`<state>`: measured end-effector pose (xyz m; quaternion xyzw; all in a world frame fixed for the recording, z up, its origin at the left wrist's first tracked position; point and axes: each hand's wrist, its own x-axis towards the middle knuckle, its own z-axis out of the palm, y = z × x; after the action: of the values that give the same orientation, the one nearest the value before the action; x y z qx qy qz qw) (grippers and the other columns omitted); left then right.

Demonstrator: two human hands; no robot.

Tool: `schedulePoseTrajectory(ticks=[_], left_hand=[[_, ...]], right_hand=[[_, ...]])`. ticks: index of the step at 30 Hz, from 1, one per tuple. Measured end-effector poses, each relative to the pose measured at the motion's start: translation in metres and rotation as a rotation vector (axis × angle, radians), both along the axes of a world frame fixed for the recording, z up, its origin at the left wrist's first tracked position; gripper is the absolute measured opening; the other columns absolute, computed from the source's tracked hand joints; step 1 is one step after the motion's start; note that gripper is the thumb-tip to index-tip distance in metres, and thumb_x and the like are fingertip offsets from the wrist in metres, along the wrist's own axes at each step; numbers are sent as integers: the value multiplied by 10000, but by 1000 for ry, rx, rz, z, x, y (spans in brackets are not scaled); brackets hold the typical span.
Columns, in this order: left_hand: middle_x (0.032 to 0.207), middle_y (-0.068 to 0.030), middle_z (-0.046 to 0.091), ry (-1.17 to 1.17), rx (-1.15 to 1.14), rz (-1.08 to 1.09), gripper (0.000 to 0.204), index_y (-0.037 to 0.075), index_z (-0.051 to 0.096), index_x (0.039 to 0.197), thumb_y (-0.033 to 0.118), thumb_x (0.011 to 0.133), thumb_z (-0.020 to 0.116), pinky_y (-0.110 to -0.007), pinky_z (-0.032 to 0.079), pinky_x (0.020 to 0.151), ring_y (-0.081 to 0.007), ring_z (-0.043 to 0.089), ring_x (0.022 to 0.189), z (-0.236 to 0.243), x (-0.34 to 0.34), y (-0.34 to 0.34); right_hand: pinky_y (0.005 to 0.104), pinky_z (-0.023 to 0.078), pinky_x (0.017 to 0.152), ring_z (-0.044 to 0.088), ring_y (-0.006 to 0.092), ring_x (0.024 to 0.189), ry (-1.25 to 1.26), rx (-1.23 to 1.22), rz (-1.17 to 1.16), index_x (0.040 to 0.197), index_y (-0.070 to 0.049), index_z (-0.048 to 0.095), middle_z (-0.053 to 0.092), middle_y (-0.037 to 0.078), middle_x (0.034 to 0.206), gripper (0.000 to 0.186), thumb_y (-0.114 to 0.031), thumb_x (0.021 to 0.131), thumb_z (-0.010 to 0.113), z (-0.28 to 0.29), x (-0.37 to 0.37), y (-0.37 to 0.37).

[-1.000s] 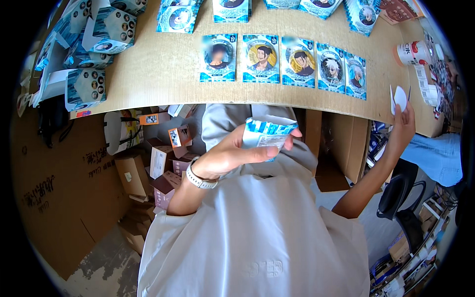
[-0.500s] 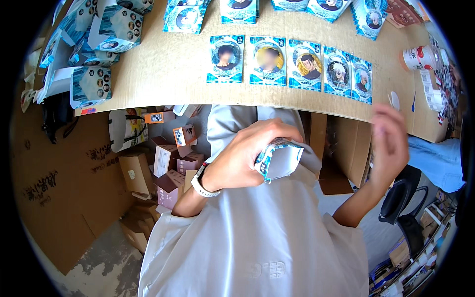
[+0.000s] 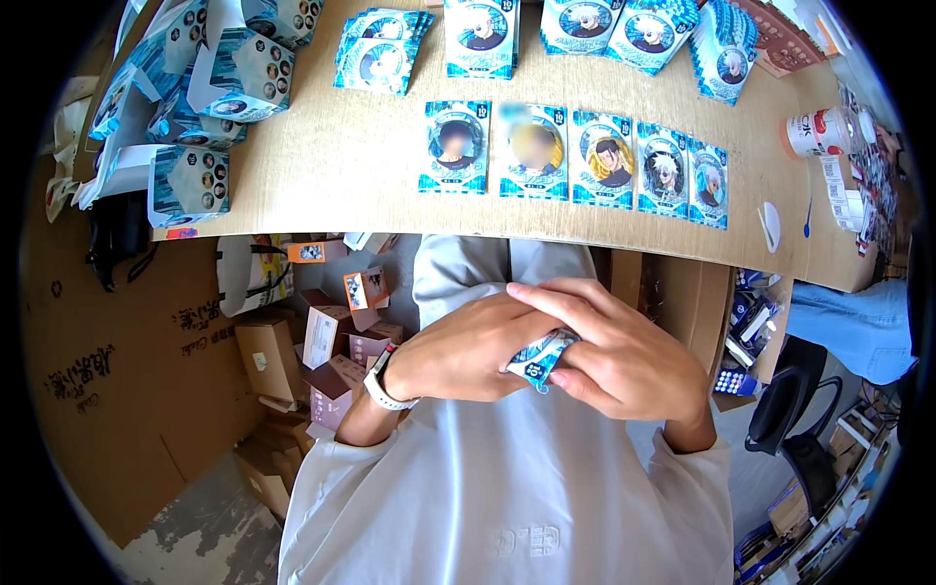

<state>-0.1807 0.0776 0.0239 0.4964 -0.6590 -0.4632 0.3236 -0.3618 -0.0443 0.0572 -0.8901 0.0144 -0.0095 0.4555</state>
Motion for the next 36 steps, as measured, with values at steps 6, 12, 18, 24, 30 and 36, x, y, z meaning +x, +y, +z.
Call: schedulePoseTrajectory(ticks=[6,12,18,24,30,36], left_hand=[[936,-181,642,-47,-83,4,431,7,577,1096,35,703,750,-460,493,722,-415,604,874,-5,-2,1],[898,-162,653,37,108,-72,388,29,596,1069,122,752,800,-438,486,679,-386,618,813,2,3,-2],[875,-174,647,-19,38,-46,374,18,572,1072,122,775,772,-447,488,673,-401,622,800,1,-5,-1],[941,-197,643,-77,113,-19,363,5,530,1061,108,787,744,-475,479,715,-428,605,864,-2,-14,-3],[963,-202,640,-74,70,-10,383,0,538,1077,105,777,753,-473,479,757,-426,602,918,-10,-19,-2],[1008,-186,615,-43,-21,69,450,16,554,1147,80,758,772,-439,487,750,-399,605,914,-5,-10,-5]], right_hand=[[422,409,1058,447,309,1275,66,-12,27,882,62,696,411,131,1488,227,-155,859,635,-3,2,2],[408,431,1035,498,310,1229,-16,51,-30,872,60,707,473,130,1443,180,-106,809,678,-7,-1,3],[379,484,969,565,300,1155,-38,55,-87,852,26,724,543,96,1391,133,-35,736,701,-7,-2,4],[343,545,861,633,247,1050,-71,-16,-201,759,24,725,627,39,1301,125,16,634,727,-23,0,9],[352,560,759,671,264,904,-177,-109,-247,1031,-21,716,690,97,1116,399,-35,635,760,-34,-1,9],[334,572,743,695,233,917,-307,-223,-302,857,-4,736,703,63,1154,194,-28,665,735,-21,-8,0]])
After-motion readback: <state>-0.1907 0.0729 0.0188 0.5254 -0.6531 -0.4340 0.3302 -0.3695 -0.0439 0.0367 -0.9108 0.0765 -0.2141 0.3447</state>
